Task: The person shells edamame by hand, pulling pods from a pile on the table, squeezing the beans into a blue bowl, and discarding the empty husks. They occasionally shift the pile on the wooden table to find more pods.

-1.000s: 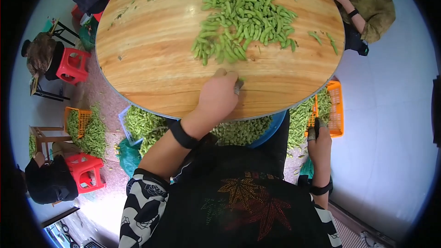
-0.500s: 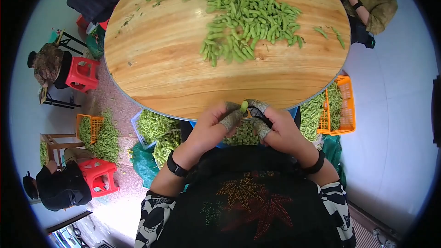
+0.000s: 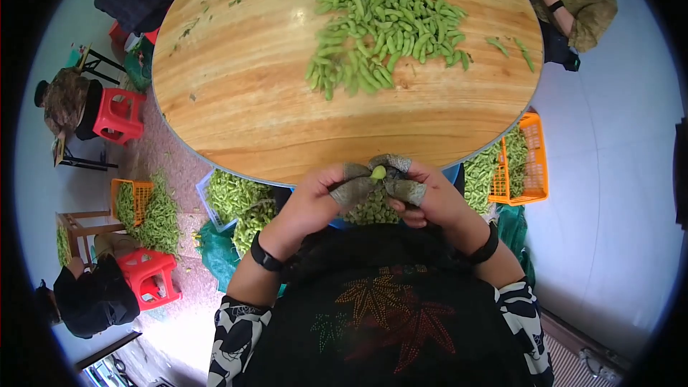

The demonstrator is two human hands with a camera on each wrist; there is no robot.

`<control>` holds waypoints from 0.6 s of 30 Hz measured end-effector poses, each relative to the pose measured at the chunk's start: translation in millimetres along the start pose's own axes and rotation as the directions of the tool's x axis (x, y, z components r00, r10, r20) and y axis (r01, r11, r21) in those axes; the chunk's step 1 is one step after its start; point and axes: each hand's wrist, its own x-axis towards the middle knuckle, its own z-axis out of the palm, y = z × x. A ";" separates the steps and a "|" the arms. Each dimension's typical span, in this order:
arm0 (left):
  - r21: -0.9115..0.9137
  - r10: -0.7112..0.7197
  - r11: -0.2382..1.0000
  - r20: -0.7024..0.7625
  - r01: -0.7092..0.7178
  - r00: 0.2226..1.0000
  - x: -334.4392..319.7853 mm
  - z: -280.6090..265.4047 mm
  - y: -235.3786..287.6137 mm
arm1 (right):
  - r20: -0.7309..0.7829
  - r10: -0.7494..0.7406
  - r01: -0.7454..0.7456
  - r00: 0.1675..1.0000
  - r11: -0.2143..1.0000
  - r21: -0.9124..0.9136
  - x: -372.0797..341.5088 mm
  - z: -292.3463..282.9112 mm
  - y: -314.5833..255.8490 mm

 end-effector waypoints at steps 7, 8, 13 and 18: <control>-0.418 -0.152 0.891 0.097 0.178 0.984 8.5 4.2 -7.2 | 0.028 0.140 -0.143 0.990 0.966 0.214 1.1 -9.5 -2.8; 0.026 0.100 0.995 -0.009 -0.100 0.995 11.6 5.0 -13.6 | 0.028 0.137 -0.140 0.990 0.966 0.216 1.2 -7.4 -3.1; 0.928 0.598 0.206 0.131 -0.310 0.791 11.8 13.2 -8.0 | -0.076 -0.010 0.002 0.997 0.995 -0.100 0.6 -3.2 4.6; 0.915 0.677 0.228 0.097 -0.333 0.730 19.1 14.4 -21.2 | -0.068 -0.062 0.053 0.996 0.989 -0.136 1.5 -4.9 8.5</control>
